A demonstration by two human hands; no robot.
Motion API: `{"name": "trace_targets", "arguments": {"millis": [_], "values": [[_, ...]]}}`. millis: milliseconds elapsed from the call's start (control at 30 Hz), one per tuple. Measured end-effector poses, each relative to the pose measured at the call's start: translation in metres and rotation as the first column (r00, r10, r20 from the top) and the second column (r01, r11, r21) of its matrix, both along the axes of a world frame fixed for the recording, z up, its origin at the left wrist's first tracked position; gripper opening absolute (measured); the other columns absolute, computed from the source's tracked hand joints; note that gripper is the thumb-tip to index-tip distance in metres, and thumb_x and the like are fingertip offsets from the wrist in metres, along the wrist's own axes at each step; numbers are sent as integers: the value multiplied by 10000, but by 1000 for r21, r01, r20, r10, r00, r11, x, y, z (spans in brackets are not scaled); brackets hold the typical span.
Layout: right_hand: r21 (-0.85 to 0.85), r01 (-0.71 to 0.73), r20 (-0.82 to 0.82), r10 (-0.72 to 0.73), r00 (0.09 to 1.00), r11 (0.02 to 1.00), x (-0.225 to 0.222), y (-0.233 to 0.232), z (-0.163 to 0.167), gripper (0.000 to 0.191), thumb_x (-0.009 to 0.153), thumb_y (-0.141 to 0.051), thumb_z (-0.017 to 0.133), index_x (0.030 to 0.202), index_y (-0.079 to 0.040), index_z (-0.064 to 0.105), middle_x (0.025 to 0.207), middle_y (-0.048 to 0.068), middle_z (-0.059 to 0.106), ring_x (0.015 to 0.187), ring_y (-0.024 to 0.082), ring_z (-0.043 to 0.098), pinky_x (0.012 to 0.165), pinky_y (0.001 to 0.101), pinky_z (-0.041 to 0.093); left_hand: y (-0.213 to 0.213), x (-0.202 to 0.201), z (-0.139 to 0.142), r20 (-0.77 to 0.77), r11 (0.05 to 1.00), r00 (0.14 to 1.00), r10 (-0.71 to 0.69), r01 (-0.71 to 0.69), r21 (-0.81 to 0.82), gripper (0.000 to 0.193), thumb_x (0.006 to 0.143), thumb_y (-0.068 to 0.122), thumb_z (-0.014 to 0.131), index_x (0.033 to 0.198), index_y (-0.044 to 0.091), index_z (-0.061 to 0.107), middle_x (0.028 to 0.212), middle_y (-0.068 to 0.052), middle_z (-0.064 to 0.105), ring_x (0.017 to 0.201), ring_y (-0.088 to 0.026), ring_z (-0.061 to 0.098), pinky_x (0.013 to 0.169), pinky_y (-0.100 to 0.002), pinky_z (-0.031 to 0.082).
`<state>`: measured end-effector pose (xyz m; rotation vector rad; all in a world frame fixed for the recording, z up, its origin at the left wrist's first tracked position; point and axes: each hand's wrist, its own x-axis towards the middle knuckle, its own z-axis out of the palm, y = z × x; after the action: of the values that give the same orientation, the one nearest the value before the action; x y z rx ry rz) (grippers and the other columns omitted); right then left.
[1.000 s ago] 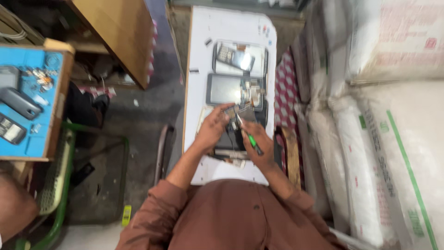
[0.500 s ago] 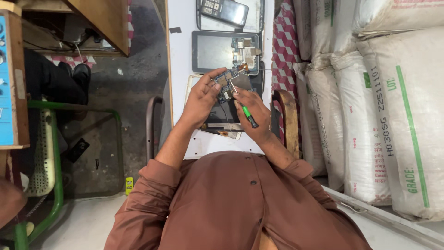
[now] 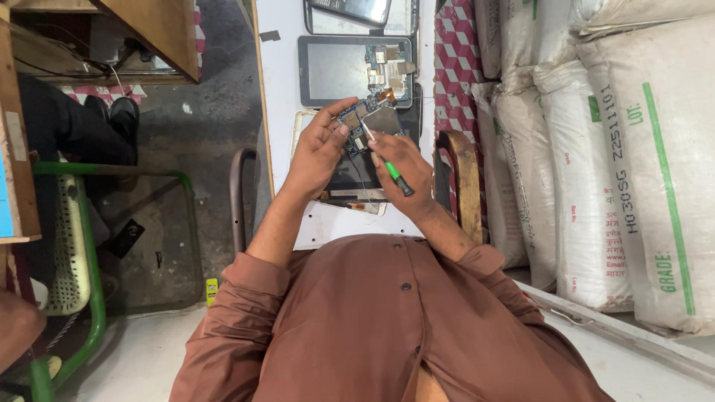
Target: The person uses a green-handled screwdriver to work on a small circuit board, repeatedly prying and adjusting components. The person holds the board with the left hand and manipulates it with the tool in the right hand.
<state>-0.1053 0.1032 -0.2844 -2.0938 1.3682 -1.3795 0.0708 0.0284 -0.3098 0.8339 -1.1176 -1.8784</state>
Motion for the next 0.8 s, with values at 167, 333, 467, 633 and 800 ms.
{"name": "trace_targets", "arguments": {"millis": [167, 333, 467, 633, 800], "values": [[83, -17, 165, 3, 986, 996, -1, 1, -6, 256, 1005, 65, 637, 1253, -2, 631, 1270, 170, 690, 1077, 275, 705, 930, 346, 589, 0, -1, 2, -70, 1000, 997, -15, 16, 16, 397, 1094, 47, 461, 1491, 33, 472, 1183, -68, 674, 998, -58, 617, 842, -219, 525], [135, -61, 300, 17, 954, 989, -2, 0, -11, 256, 1048, 39, 587, 1302, 18, 609, 1317, 192, 659, 1103, 231, 712, 936, 332, 639, 0, -1, 5, -64, 999, 998, -20, 21, 26, 393, 1091, 66, 467, 1484, 36, 466, 1212, -79, 678, 1049, -68, 640, 889, -232, 546], [79, -24, 152, 12, 988, 997, -4, 3, -12, 225, 1059, 12, 603, 1284, 10, 624, 1299, 185, 680, 1115, 223, 698, 943, 350, 606, 2, 0, 4, -80, 1000, 997, -17, 19, 25, 396, 1093, 69, 472, 1488, 37, 470, 1204, -82, 678, 1051, -73, 642, 893, -235, 548], [140, -65, 279, 23, 960, 988, -3, 2, -17, 238, 1075, 8, 575, 1311, 22, 610, 1326, 204, 640, 1131, 221, 703, 942, 337, 649, 1, 1, 0, -53, 1000, 998, -16, 16, -5, 398, 1095, 71, 485, 1492, 37, 481, 1197, -65, 683, 977, -48, 602, 818, -208, 510], [132, -91, 322, 44, 946, 987, -5, 1, -22, 241, 1085, -16, 568, 1320, 24, 605, 1340, 208, 634, 1131, 227, 702, 931, 337, 648, 2, 1, -3, -45, 999, 999, -20, 19, -28, 401, 1105, 70, 503, 1505, 43, 494, 1134, -46, 676, 889, -30, 546, 756, -187, 465]]}}
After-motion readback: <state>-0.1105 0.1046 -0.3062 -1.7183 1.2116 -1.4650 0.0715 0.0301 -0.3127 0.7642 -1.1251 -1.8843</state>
